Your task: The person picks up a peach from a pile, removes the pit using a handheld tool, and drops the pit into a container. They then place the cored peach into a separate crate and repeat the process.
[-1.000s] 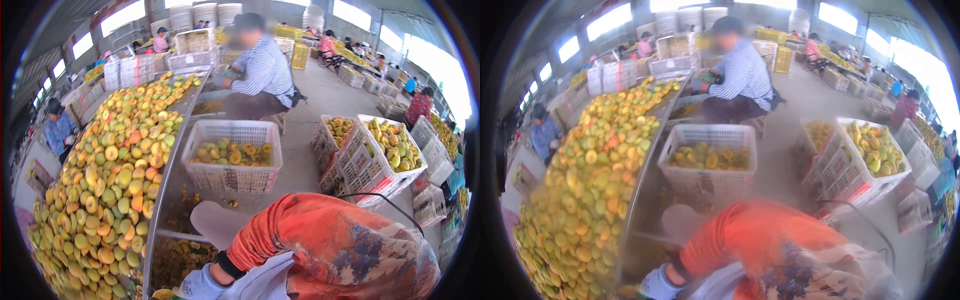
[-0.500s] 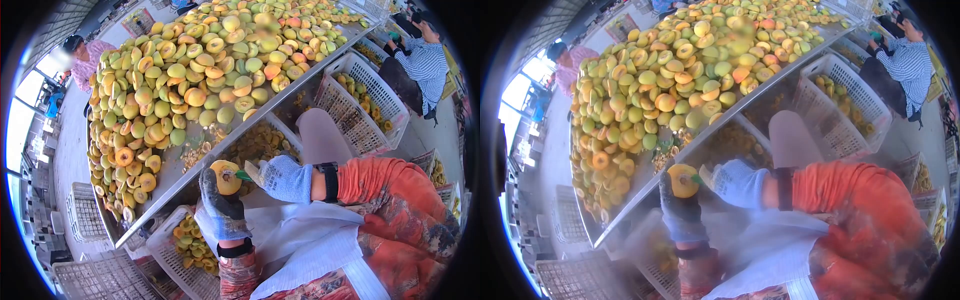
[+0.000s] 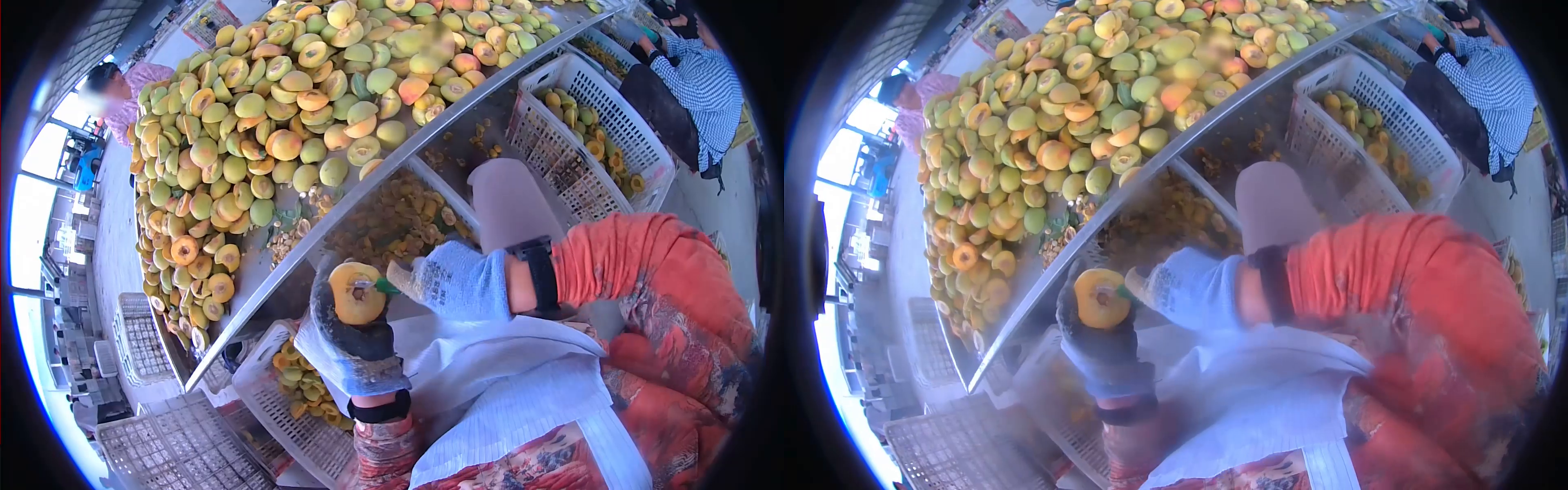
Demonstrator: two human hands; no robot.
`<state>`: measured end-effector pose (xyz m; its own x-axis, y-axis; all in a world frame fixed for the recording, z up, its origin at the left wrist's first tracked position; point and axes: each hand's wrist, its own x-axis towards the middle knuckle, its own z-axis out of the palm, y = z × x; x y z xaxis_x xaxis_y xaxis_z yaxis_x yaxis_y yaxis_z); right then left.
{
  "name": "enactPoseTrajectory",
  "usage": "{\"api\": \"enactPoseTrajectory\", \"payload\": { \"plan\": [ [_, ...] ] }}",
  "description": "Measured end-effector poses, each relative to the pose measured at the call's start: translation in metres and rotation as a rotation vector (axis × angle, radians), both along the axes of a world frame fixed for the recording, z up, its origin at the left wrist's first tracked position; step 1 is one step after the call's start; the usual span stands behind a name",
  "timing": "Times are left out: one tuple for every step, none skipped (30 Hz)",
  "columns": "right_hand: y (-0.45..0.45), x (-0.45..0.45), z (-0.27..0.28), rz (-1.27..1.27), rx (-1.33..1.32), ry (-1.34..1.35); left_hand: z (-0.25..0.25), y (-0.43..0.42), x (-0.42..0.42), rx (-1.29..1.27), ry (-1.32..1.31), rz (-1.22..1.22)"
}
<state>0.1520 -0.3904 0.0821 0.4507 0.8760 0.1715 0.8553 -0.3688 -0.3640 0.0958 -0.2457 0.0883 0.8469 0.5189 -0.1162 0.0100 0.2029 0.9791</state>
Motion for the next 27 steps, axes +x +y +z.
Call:
{"api": "enactPoseTrajectory", "payload": {
  "plan": [
    [-0.005,0.006,0.006,0.044,-0.197,-0.015,0.001,0.007,0.004,-0.379,0.092,-0.019],
    [-0.009,0.011,0.009,0.082,-0.395,-0.030,0.000,0.006,0.007,-0.372,0.095,-0.022],
    [-0.009,0.006,-0.003,0.082,-0.344,-0.139,-0.001,0.003,0.008,-0.470,0.041,0.006],
    [-0.008,0.001,-0.005,0.074,-0.343,-0.130,-0.004,0.001,0.010,-0.571,-0.013,0.035],
    [-0.005,-0.003,-0.005,-0.023,-0.271,-0.065,-0.033,-0.005,0.010,0.357,-0.279,-0.006],
    [-0.002,-0.007,-0.007,-0.117,-0.197,0.002,-0.035,-0.011,0.010,0.359,-0.273,-0.011],
    [-0.003,-0.011,-0.006,-0.140,-0.117,0.117,-0.037,-0.014,0.009,0.481,-0.190,0.064],
    [0.000,-0.013,-0.010,-0.139,-0.110,0.133,-0.038,-0.015,0.007,0.608,-0.101,0.137],
    [0.004,-0.015,-0.014,-0.197,-0.034,0.253,-0.042,-0.015,0.021,0.977,-0.406,0.192],
    [0.005,-0.014,-0.017,-0.258,0.038,0.365,-0.041,-0.018,0.024,0.978,-0.405,0.181],
    [0.000,-0.011,-0.020,-0.265,0.038,0.366,-0.037,-0.022,0.026,0.590,-0.306,0.160],
    [-0.009,-0.004,-0.022,-0.227,0.045,0.202,-0.028,-0.027,0.030,0.204,-0.205,0.136],
    [-0.014,0.003,-0.023,-0.186,0.051,0.038,-0.016,-0.015,0.038,-0.285,-0.110,0.001],
    [-0.015,0.011,-0.024,-0.186,0.050,0.038,-0.019,-0.004,0.041,-0.286,-0.111,0.001],
    [-0.016,0.019,-0.023,-0.163,-0.074,0.015,-0.028,0.006,0.044,-0.402,0.023,-0.135],
    [-0.017,0.025,-0.022,-0.138,-0.197,-0.008,-0.036,0.013,0.045,-0.516,0.157,-0.271],
    [-0.018,0.029,-0.020,-0.130,-0.162,0.053,-0.042,0.016,0.045,-0.586,0.161,-0.301],
    [-0.019,0.030,-0.016,-0.129,-0.164,0.048,-0.045,0.017,0.044,-0.587,0.156,-0.301],
    [-0.020,0.031,-0.011,-0.149,-0.125,0.240,-0.048,0.018,0.041,-0.739,0.087,-0.359],
    [-0.019,0.031,-0.007,-0.166,-0.086,0.436,-0.050,0.019,0.037,-0.890,0.017,-0.413],
    [-0.017,0.030,-0.004,-0.157,-0.089,0.433,-0.049,0.016,0.035,-0.890,0.011,-0.406],
    [-0.015,0.029,-0.003,-0.203,-0.031,0.599,-0.048,0.011,0.035,-0.900,-0.023,-0.299],
    [-0.013,0.027,-0.002,-0.250,0.028,0.764,-0.047,0.009,0.034,-0.908,-0.057,-0.193],
    [-0.012,0.022,-0.005,-0.246,0.028,0.763,-0.047,0.008,0.033,-0.906,-0.060,-0.190],
    [-0.010,0.016,-0.012,-0.226,-0.030,0.477,-0.049,0.008,0.033,-0.824,-0.032,-0.111],
    [-0.010,0.012,-0.016,-0.207,-0.086,0.191,-0.049,0.009,0.032,-0.741,-0.004,-0.036],
    [-0.011,0.010,-0.016,-0.212,-0.086,0.187,-0.045,0.010,0.033,-0.742,-0.006,-0.043]
  ]
}}
